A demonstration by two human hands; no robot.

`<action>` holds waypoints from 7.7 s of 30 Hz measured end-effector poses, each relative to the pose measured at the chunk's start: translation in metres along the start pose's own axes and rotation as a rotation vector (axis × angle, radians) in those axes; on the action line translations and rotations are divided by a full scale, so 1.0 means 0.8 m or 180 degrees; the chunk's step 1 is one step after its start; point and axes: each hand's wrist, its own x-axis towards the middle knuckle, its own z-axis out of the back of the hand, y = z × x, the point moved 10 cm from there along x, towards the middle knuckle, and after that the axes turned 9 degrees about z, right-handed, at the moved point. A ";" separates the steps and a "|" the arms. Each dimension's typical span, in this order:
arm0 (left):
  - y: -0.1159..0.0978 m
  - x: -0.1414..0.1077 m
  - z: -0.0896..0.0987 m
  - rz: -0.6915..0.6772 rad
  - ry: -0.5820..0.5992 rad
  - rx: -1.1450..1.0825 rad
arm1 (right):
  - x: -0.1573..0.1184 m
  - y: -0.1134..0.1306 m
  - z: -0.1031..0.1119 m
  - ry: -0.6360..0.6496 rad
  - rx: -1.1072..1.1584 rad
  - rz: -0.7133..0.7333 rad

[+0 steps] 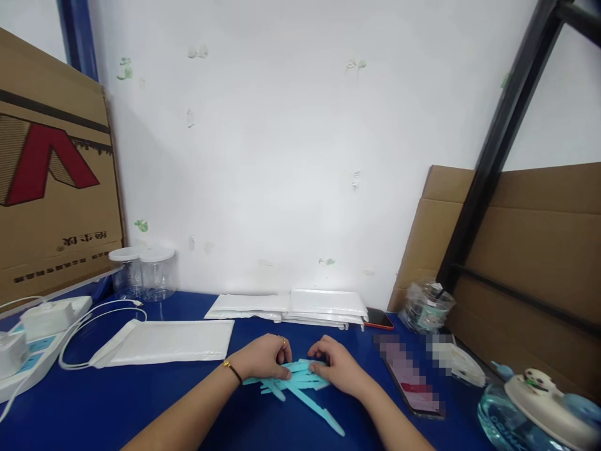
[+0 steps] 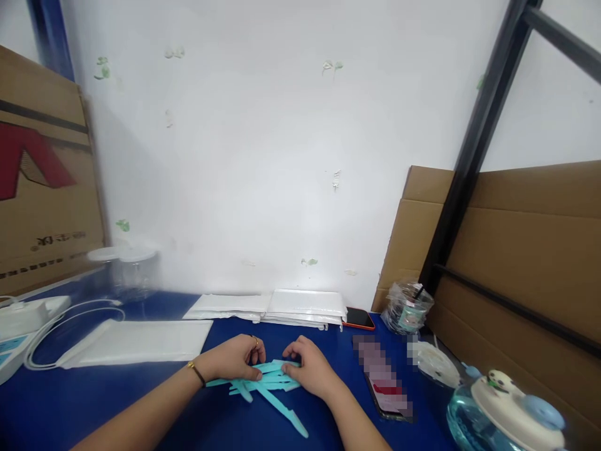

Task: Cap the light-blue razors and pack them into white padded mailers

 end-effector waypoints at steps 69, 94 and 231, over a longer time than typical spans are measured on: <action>0.037 -0.020 0.065 0.0153 -0.0900 0.0404 | 0.008 -0.006 0.016 -0.0419 -0.0220 -0.0077; 0.041 -0.020 0.063 0.0212 -0.0798 0.0336 | -0.002 -0.009 0.018 -0.0012 -0.0050 -0.0015; 0.012 -0.029 0.057 0.0010 -0.0646 0.0426 | -0.050 0.017 -0.011 0.1405 0.0298 -0.0265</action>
